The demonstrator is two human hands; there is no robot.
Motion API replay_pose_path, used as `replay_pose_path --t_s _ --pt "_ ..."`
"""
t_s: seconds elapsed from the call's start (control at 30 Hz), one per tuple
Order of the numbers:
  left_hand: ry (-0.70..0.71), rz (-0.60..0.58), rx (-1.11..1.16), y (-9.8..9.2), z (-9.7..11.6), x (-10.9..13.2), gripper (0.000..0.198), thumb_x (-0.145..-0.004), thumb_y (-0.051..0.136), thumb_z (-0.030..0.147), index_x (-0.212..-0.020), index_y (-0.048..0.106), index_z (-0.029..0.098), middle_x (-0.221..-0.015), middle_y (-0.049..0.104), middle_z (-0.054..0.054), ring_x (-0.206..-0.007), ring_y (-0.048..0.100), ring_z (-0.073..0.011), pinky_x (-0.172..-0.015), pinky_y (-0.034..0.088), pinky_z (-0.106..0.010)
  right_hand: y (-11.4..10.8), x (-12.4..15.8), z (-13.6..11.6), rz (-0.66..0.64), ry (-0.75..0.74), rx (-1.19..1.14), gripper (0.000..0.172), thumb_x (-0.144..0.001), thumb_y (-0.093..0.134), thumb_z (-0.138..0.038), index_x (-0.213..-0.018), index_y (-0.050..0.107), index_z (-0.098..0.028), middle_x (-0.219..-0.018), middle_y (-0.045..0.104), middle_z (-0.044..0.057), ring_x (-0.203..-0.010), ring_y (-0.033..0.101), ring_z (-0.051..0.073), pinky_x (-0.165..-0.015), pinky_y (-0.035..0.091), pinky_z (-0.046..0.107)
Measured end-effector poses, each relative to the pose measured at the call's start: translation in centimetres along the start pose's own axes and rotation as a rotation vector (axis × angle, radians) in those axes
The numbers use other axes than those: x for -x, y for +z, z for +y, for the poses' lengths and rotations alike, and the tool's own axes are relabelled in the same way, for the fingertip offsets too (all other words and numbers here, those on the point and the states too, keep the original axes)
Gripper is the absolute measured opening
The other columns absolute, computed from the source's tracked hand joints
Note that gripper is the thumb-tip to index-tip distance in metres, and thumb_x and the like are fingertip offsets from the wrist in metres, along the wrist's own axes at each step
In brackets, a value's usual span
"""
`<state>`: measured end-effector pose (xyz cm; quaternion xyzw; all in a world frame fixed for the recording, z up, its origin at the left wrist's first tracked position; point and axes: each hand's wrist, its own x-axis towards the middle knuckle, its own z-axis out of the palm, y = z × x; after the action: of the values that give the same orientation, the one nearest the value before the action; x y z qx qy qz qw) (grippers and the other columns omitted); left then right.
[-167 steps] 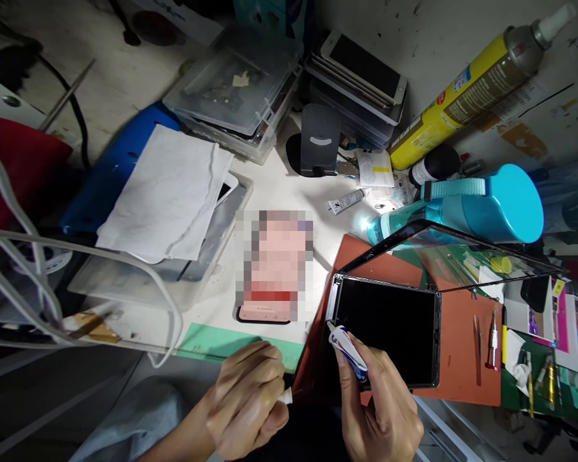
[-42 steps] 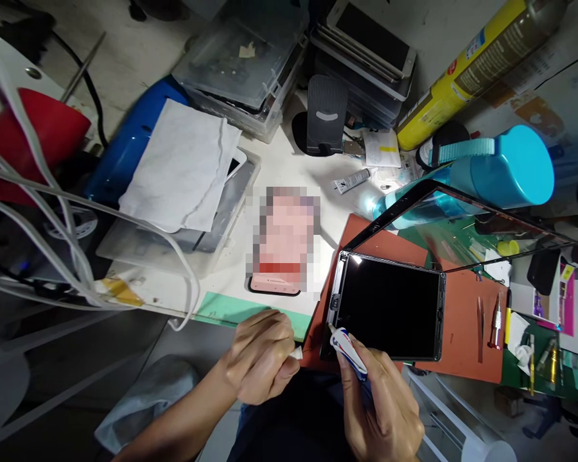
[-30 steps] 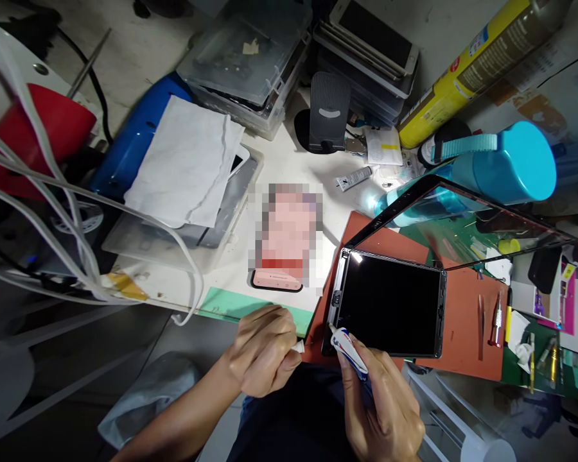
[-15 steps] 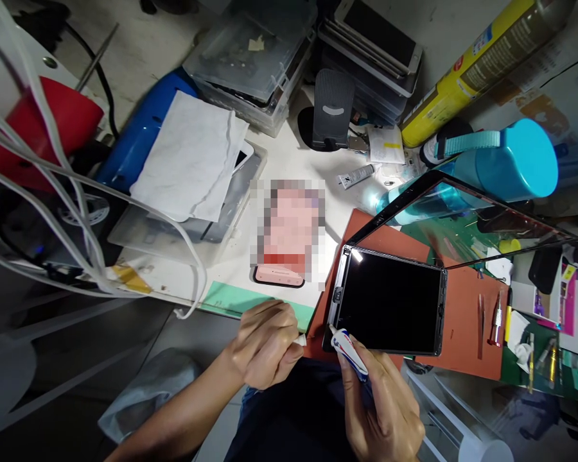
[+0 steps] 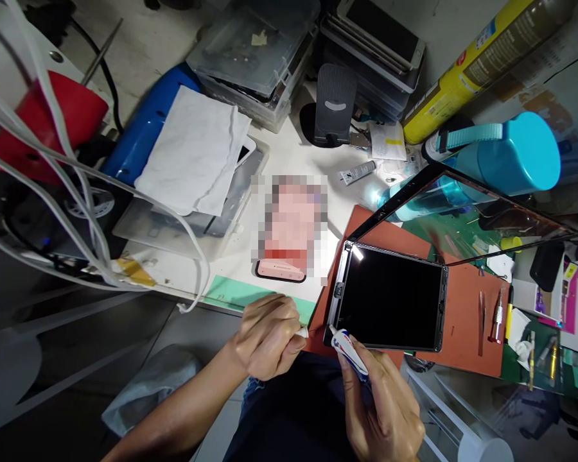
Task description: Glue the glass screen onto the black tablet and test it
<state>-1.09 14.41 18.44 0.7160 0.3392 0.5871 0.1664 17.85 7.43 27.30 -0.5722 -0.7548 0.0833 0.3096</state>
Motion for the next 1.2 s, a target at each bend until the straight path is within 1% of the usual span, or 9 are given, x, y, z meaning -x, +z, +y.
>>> replay_pose_path --t_s 0.13,0.3,0.47,0.63,0.83,1.2 --pt "0.029 0.006 -0.002 -0.02 -0.08 0.03 0.02 -0.106 0.051 0.019 -0.087 0.056 0.019 -0.066 0.048 -0.001 -0.055 0.046 -0.0178 -0.052 0.038 -0.035 -0.14 0.21 0.03 -0.017 -0.006 -0.014 0.043 -0.095 0.076 0.002 -0.136 0.071 -0.011 -0.11 0.085 0.012 -0.087 0.082 0.021 -0.075 0.068 0.03" --pt "0.039 0.01 -0.016 0.01 -0.06 -0.25 0.02 -0.106 0.051 0.018 -0.086 0.056 0.019 -0.065 0.049 -0.001 -0.054 0.047 -0.0177 -0.051 0.037 -0.034 -0.17 0.62 0.02 -0.017 0.007 -0.025 0.044 -0.095 0.076 0.002 -0.136 0.071 -0.011 -0.11 0.085 0.012 -0.088 0.081 0.021 -0.076 0.068 0.031" --pt "0.047 0.015 -0.024 0.01 0.0 -0.58 0.022 -0.107 0.05 0.019 -0.085 0.054 0.02 -0.063 0.048 -0.001 -0.053 0.046 -0.0173 -0.05 0.036 -0.034 -0.21 0.6 -0.1 -0.025 0.001 -0.022 0.044 -0.096 0.076 0.0 -0.137 0.07 -0.014 -0.111 0.085 0.011 -0.085 0.082 0.022 -0.072 0.068 0.032" --pt "0.039 0.011 -0.019 0.04 -0.03 -0.37 0.021 -0.107 0.05 0.02 -0.086 0.054 0.021 -0.064 0.047 0.0 -0.054 0.046 -0.0174 -0.05 0.037 -0.034 -0.3 0.61 -0.24 -0.009 0.001 -0.005 0.042 -0.096 0.076 0.0 -0.135 0.071 -0.013 -0.107 0.085 0.011 -0.078 0.08 0.021 -0.066 0.067 0.033" --pt "0.045 0.015 -0.014 0.09 -0.13 -0.25 0.021 -0.106 0.051 0.019 -0.085 0.054 0.021 -0.064 0.048 -0.001 -0.052 0.046 -0.0179 -0.049 0.036 -0.034 -0.29 0.61 -0.33 -0.013 0.013 -0.003 0.038 -0.097 0.075 -0.001 -0.133 0.071 -0.014 -0.106 0.085 0.01 -0.08 0.081 0.022 -0.067 0.066 0.033" --pt "0.046 0.012 -0.018 0.05 0.08 -0.85 0.021 -0.106 0.049 0.018 -0.085 0.055 0.021 -0.061 0.05 0.0 -0.049 0.046 -0.0192 -0.048 0.037 -0.035 -0.36 0.86 -0.44 -0.002 0.009 -0.034 0.036 -0.094 0.077 0.003 -0.127 0.074 -0.009 -0.098 0.084 0.012 -0.073 0.076 0.019 -0.065 0.064 0.031"
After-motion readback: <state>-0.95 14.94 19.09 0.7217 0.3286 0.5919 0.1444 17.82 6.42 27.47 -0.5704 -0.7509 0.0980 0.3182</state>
